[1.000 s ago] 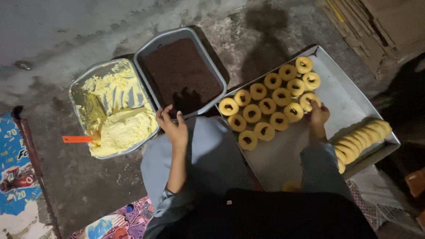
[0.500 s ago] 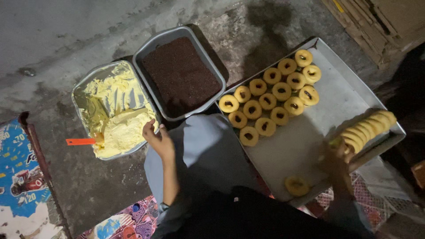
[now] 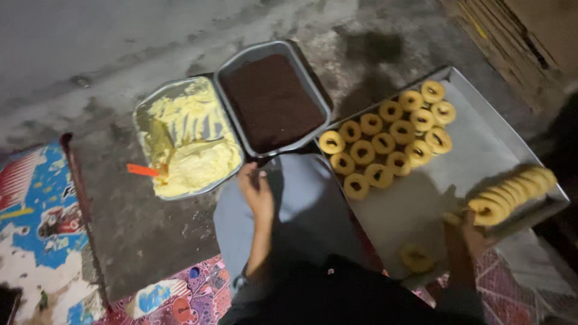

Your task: The person fills ring-shaped pastries with a yellow cream and then rolls them in a dark granular topping. They place the finished pastries onto a metal tray.

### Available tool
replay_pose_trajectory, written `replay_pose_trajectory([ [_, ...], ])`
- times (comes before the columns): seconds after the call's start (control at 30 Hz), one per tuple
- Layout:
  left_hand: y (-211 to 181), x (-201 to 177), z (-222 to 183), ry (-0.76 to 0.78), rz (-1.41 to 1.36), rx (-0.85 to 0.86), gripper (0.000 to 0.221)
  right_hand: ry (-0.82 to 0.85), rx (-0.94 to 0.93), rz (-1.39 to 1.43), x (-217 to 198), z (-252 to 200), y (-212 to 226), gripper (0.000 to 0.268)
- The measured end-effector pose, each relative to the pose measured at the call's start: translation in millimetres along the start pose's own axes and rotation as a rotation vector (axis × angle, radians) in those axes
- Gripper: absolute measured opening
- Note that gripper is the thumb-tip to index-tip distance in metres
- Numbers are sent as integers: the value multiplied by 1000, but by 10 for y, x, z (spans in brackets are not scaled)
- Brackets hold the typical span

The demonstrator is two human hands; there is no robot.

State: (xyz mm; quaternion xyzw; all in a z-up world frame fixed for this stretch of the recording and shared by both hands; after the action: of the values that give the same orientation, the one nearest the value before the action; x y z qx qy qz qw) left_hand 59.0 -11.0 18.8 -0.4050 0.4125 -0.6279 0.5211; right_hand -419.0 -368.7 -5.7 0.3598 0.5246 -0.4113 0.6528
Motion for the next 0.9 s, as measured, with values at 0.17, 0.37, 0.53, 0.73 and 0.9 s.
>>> replay_pose_trajectory([
  [0.17,19,650,-639,337,-223,-481,31,76,-103,601,-407,175,1842,41],
  [0.37,-189,484,-580,170,-524,-552,30,219,-927,904,-1556,-483,4112,67],
  [0.53,-150,-433,-398,-279,-891,-694,37,679,-910,1186,-1650,-704,4800,57],
  [0.73,-207,-977,-377,-489,-1200,-664,48,906,-788,993,-1073,-1049,5568,34],
  [0.9,324,-1398,-352,-586,-1104,-584,35,520,-1221,1149,-1335,-1361,5859,26],
])
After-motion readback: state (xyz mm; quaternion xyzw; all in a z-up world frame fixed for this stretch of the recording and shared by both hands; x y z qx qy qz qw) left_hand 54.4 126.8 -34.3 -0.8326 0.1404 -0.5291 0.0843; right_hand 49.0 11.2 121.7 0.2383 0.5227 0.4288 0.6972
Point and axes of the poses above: each hand's wrist, its own z-axis towards the middle knuckle, its own x-axis out of the palm, y = z × x, the point moved 7 cm from there along z, towards the middle knuckle, and after that the axes turned 2 degrees about x, right-handed, at the moved point
